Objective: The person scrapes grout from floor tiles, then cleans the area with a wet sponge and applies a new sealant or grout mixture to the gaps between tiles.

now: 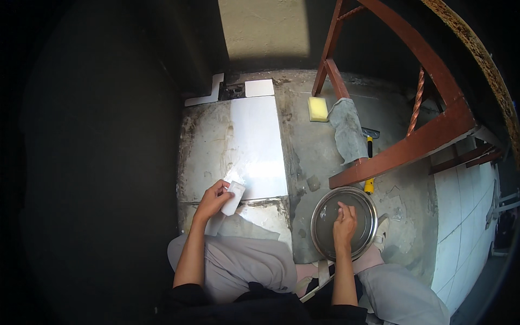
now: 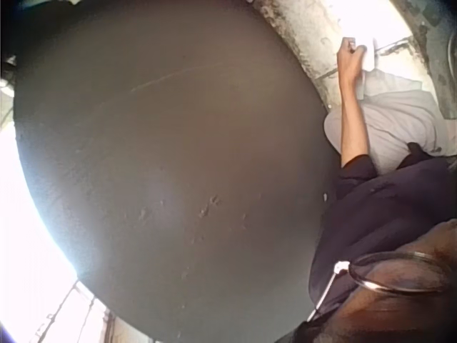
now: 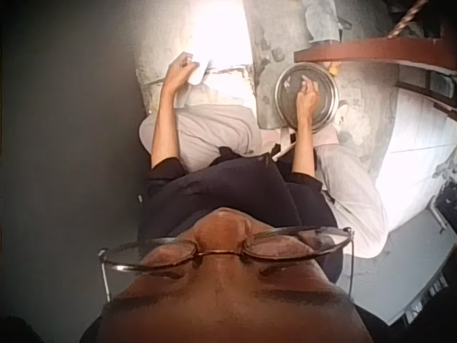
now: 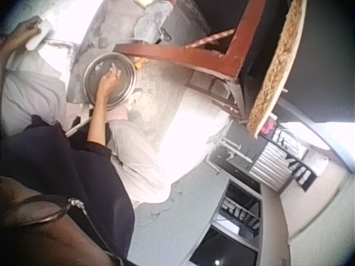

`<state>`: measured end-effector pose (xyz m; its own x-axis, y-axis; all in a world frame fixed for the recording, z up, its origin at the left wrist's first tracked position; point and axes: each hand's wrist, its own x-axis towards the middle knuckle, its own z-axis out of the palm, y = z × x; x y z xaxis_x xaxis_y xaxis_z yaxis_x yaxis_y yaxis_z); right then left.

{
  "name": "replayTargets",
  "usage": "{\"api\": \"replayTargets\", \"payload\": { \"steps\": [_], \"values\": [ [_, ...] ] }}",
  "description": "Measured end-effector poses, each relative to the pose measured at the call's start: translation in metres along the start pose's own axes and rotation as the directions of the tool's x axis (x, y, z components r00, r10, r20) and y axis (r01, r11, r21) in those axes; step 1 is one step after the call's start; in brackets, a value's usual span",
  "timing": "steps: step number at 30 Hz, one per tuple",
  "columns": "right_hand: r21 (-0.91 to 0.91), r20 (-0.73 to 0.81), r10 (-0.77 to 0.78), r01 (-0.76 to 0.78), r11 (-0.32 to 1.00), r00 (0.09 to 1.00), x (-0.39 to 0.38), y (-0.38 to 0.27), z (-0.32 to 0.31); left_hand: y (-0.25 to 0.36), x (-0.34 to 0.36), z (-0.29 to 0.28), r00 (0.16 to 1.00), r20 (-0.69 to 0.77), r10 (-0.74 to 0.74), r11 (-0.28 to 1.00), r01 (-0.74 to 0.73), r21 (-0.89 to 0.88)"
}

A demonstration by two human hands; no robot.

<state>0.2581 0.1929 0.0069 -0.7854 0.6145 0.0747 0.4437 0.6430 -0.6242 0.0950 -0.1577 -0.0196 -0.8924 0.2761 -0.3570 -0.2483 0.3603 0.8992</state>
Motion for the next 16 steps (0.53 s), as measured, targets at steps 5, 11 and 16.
{"api": "replayTargets", "payload": {
  "steps": [5, 11, 16],
  "values": [
    [-0.144, -0.013, -0.191, 0.187, 0.972, 0.982, 0.000, 0.029, 0.008, 0.005, 0.000, 0.001, 1.000, 0.019, 0.003, 1.000, -0.002, -0.025],
    [-0.080, -0.012, 0.009, -0.010, 0.997, 1.000, 0.006, 0.000, -0.004, 0.010, -0.003, 0.000, 1.000, 0.005, -0.004, 1.000, 0.004, 0.007],
    [0.091, 0.007, 0.089, -0.089, 0.992, 0.996, 0.008, 0.002, -0.005, 0.006, -0.001, -0.001, 1.000, 0.013, -0.003, 1.000, 0.003, 0.000]
  ]
}}
